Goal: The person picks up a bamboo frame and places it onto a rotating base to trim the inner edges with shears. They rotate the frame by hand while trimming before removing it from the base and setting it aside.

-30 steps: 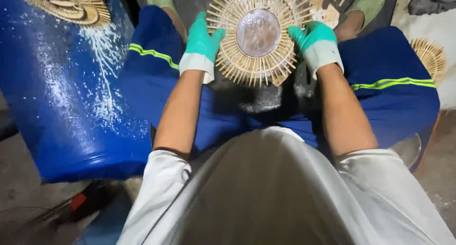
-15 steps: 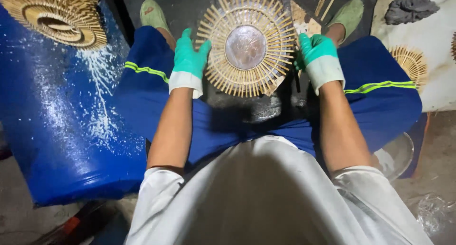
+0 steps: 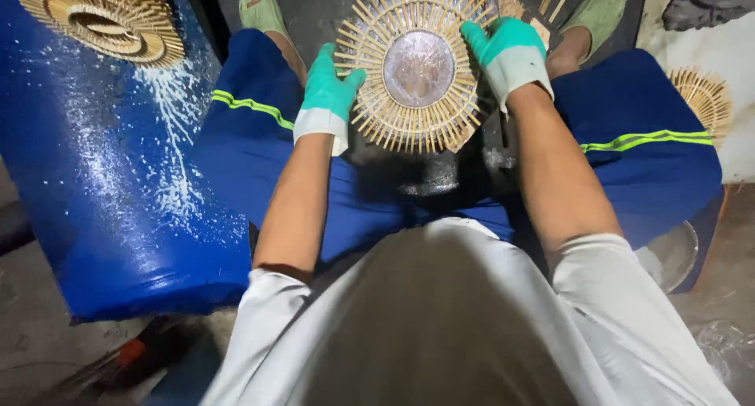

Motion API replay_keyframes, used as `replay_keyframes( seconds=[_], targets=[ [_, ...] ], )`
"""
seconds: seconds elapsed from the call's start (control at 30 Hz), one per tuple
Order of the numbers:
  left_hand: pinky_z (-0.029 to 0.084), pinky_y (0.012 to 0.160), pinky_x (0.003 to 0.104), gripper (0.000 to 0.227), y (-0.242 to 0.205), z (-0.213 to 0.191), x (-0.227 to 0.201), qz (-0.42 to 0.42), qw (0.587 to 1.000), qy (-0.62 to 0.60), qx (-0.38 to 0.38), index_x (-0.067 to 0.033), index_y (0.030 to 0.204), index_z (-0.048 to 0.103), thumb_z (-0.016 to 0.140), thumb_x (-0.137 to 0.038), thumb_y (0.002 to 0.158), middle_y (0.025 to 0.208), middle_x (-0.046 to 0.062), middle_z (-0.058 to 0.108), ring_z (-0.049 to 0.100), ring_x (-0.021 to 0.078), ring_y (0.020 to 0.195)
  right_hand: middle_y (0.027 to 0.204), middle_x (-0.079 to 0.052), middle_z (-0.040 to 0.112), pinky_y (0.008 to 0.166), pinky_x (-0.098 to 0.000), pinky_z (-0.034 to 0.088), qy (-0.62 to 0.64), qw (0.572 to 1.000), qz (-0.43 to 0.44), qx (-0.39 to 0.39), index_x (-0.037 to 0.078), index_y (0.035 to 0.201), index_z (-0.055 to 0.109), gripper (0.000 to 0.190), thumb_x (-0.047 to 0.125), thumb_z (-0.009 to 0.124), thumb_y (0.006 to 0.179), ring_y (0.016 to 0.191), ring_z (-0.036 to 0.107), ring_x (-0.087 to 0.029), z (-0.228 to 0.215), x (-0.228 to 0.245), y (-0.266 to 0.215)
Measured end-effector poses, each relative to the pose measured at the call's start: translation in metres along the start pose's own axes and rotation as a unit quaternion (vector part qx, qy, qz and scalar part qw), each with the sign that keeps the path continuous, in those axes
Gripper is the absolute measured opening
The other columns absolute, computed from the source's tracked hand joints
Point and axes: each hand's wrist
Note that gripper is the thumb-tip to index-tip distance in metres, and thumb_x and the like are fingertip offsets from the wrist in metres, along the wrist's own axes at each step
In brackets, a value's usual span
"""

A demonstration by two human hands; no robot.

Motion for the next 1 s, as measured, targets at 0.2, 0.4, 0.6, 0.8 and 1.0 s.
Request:
replay_keyframes(
  seconds=[0.2,0.4,0.6,0.8,1.0],
  targets=[
    [0.055,0.077,0.034,0.054,-0.001,-0.008,-0.011,-0.127,0.975,-0.177,0.045,0.0014,0.126,0.057,0.08,-0.023,0.084,0.104,0.013,0.071,0.067,0.0195,0.088,0.084,-0.027,0.068,0.074,-0.0522,0.052,0.237,0.965,0.095,0.068,-0.005,0.093,0.067,0.054,0.048,0.062,0.103,0.081,0.066,-0.046,-0.032,0.025,-0.034],
    [0.055,0.075,0.032,0.028,-0.008,-0.049,-0.069,-0.102,0.929,-0.351,0.063,-0.0013,0.106,0.069,0.074,-0.027,0.097,0.093,0.005,0.07,0.063,0.0131,0.082,0.084,-0.025,0.069,0.069,-0.0474,0.052,0.181,0.982,-0.026,-0.039,-0.002,0.098,0.072,0.051,0.046,0.058,0.109,0.078,0.067,-0.039,0.012,0.018,-0.039],
    [0.056,0.096,0.039,0.041,-0.049,-0.046,-0.159,0.016,0.809,-0.514,0.284,-0.0003,0.123,0.061,0.071,-0.026,0.093,0.129,0.011,0.059,0.063,0.02,0.109,0.081,-0.024,0.067,0.066,-0.0464,0.052,0.311,0.94,0.137,0.018,-0.001,0.095,0.07,0.062,0.054,0.046,0.11,0.073,0.066,-0.038,0.026,-0.021,-0.017],
    [0.056,0.104,0.033,0.047,-0.071,0.028,-0.235,0.039,0.818,-0.473,0.325,-0.0032,0.139,0.056,0.074,-0.008,0.096,0.142,0.014,0.057,0.065,0.0179,0.118,0.08,-0.012,0.072,0.06,-0.0377,0.054,0.506,0.824,0.251,-0.053,0.003,0.1,0.073,0.061,0.057,0.044,0.106,0.069,0.068,-0.024,0.091,-0.114,0.007],
    [0.056,0.088,0.028,0.057,-0.057,0.076,-0.242,0.105,0.911,-0.288,0.277,-0.0033,0.143,0.052,0.075,-0.001,0.09,0.125,0.01,0.063,0.062,0.0137,0.093,0.092,-0.012,0.071,0.067,-0.0407,0.056,0.654,0.717,0.236,-0.04,0.004,0.11,0.07,0.049,0.048,0.048,0.104,0.078,0.068,-0.026,0.092,-0.135,0.014]
  ],
)
Point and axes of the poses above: each hand's wrist, its own y-axis towards the middle knuckle, its own z-axis out of the palm, x = y × z
